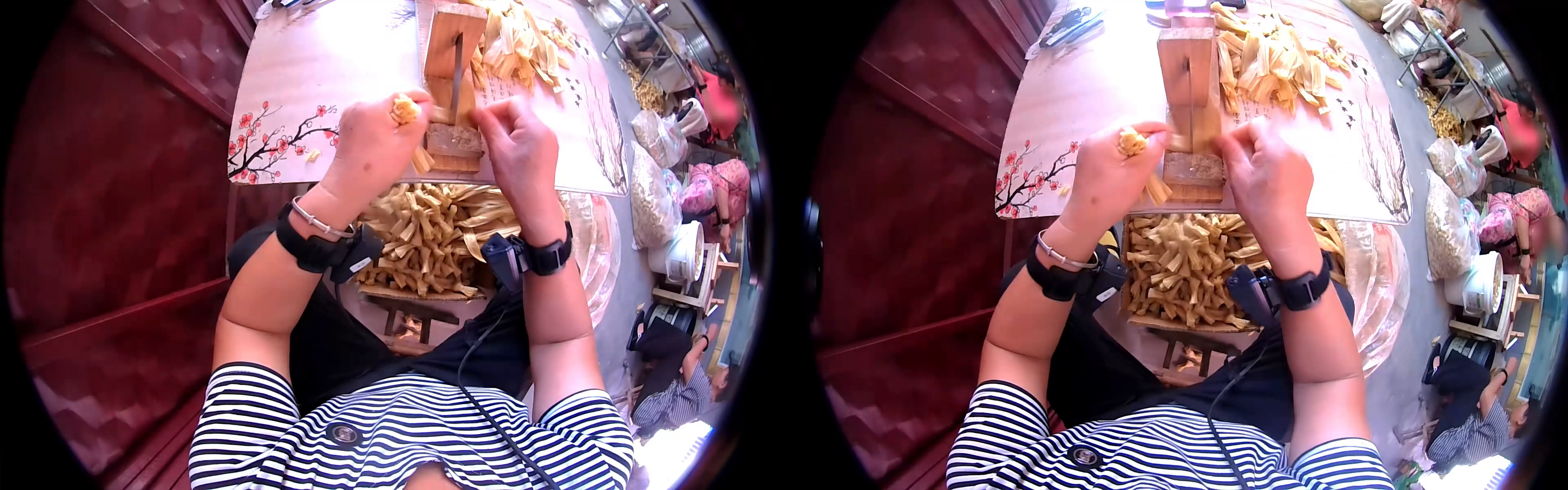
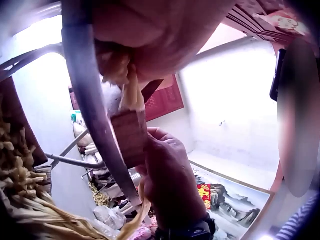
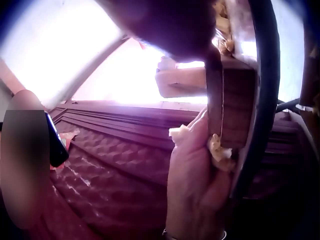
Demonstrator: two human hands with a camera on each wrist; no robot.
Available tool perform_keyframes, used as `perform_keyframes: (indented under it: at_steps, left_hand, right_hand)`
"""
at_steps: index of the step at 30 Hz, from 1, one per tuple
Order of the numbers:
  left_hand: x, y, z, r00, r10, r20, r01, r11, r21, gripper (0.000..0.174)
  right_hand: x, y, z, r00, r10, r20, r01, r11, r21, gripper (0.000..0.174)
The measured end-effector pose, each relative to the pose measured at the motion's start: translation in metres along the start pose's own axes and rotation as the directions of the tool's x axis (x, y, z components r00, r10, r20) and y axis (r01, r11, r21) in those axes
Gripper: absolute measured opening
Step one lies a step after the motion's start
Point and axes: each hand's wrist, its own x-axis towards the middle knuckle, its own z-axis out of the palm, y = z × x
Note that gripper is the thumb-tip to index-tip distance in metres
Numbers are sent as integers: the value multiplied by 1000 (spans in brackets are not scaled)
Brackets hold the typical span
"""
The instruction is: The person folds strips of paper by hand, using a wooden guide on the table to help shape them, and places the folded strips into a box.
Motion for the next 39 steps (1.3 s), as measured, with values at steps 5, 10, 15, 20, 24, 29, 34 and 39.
perform_keyframes:
  at_steps: [5,10,15,20,24,29,34,39]
  left_hand:
    - [-9,-10,-7,996,-30,-81,24,997,-71,23]
    - [-48,21,-24,987,160,3,-153,950,-274,24]
    - [-70,23,-14,902,-198,384,406,694,-594,18]
    - [-56,27,-15,338,270,901,492,766,-414,22]
    - [-61,29,-38,425,379,822,627,531,-570,28]
    - [-50,36,-35,822,425,380,-364,904,-223,26]
    - [-50,38,-34,737,657,159,-666,746,5,27]
    - [-51,23,-30,736,670,-97,-658,742,130,20]
  right_hand:
    - [-5,8,-12,988,18,-154,18,972,233,15]
    - [-30,-20,-12,918,-380,-111,395,862,318,12]
    - [-44,-37,-5,624,-780,-40,748,582,319,13]
    - [-51,-33,-15,625,-777,77,650,572,499,29]
    - [-50,-34,-20,829,-558,47,508,785,354,36]
    - [-50,-27,-17,890,-155,428,-86,866,493,36]
    - [-53,-42,-19,344,-142,928,-930,86,358,25]
    - [-61,-53,-11,732,108,673,-681,174,712,15]
